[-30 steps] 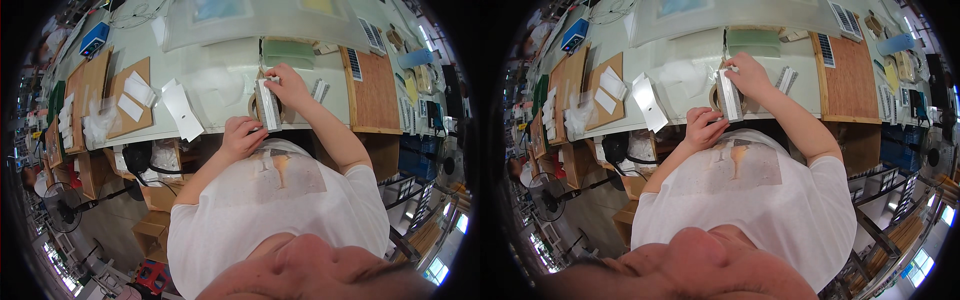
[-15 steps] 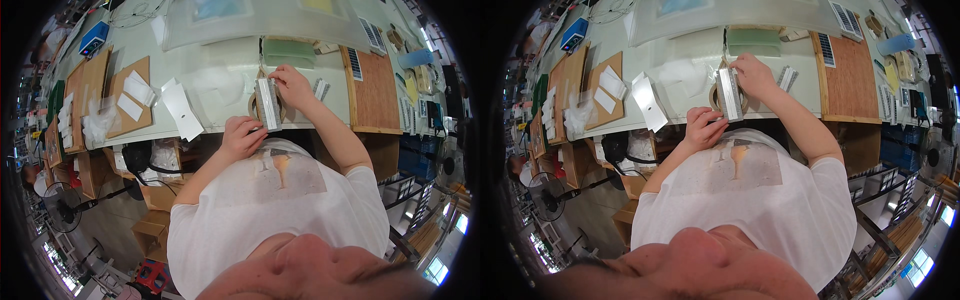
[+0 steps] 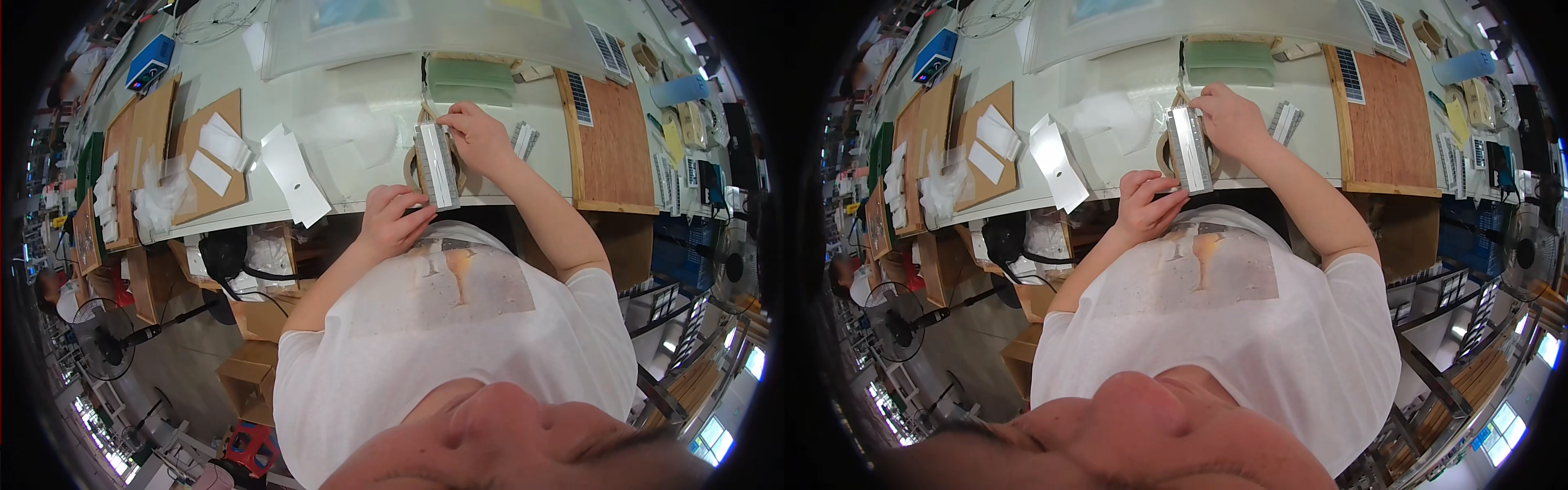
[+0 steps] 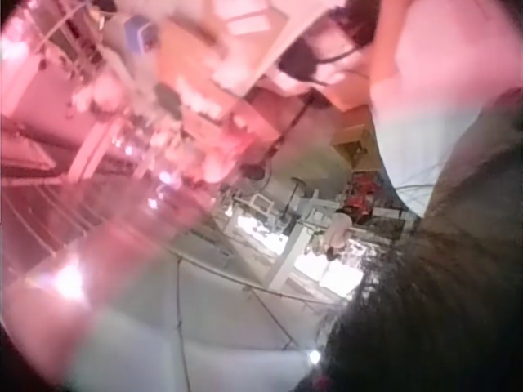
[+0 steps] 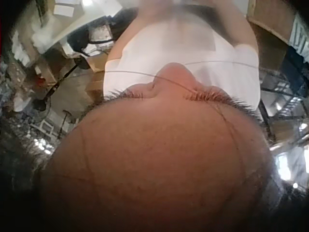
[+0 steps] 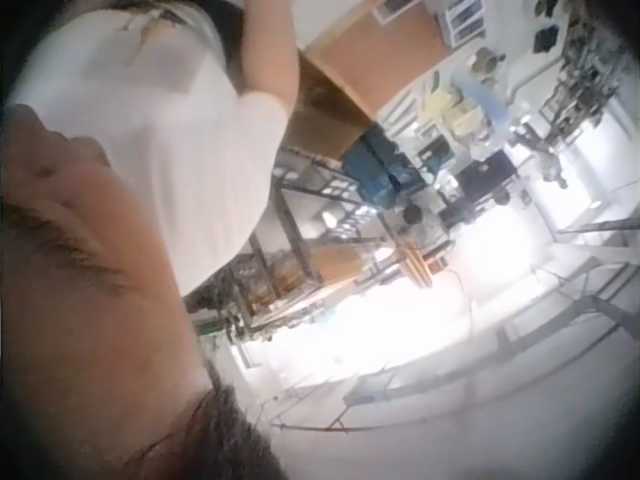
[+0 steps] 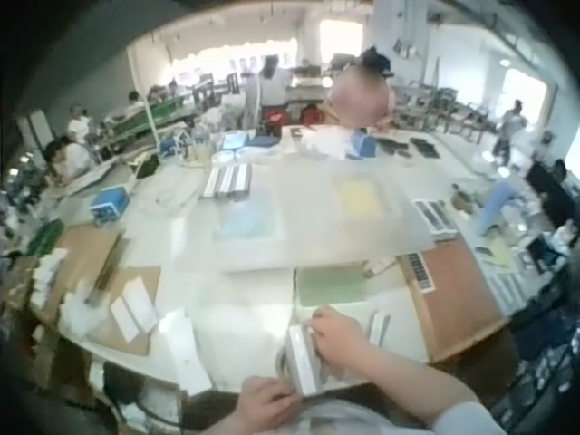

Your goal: Assembling small solar panel units by placing panels into white plastic housings at a factory workbench.

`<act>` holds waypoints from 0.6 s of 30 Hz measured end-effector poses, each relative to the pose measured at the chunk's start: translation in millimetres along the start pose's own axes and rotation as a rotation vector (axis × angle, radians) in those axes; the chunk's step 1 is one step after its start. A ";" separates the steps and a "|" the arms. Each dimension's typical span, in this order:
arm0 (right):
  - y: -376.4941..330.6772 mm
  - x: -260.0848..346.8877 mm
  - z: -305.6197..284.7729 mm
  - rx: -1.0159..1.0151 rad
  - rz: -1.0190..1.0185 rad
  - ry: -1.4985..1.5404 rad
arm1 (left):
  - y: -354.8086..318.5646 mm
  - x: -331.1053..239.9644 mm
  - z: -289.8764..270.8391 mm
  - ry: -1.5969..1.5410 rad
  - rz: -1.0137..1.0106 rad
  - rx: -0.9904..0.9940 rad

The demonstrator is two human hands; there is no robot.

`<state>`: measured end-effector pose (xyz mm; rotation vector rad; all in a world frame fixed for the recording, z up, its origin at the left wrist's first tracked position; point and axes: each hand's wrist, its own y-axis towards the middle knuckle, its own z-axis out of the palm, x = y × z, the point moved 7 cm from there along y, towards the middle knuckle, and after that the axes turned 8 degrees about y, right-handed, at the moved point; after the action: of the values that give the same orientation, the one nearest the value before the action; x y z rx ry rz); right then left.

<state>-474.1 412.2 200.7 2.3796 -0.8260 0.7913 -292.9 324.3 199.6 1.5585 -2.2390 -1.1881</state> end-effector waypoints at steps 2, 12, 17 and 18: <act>-0.2 1.4 0.1 -0.004 -0.009 -0.005 | -0.3 -0.1 -0.4 -0.003 -0.001 0.004; -6.0 5.2 -13.7 -0.063 -0.023 0.048 | 12.0 -2.6 -30.0 -0.006 -0.024 -0.020; -16.0 -1.9 -31.1 -0.106 0.039 0.153 | 3.0 51.8 -103.3 0.429 -0.469 0.144; -17.3 -3.5 -33.7 -0.117 0.044 0.141 | -4.8 63.6 -119.7 0.525 -0.561 0.191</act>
<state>-476.7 446.1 217.8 2.1828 -0.8448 0.8924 -252.9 208.6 257.9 2.3379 -1.6602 -0.5481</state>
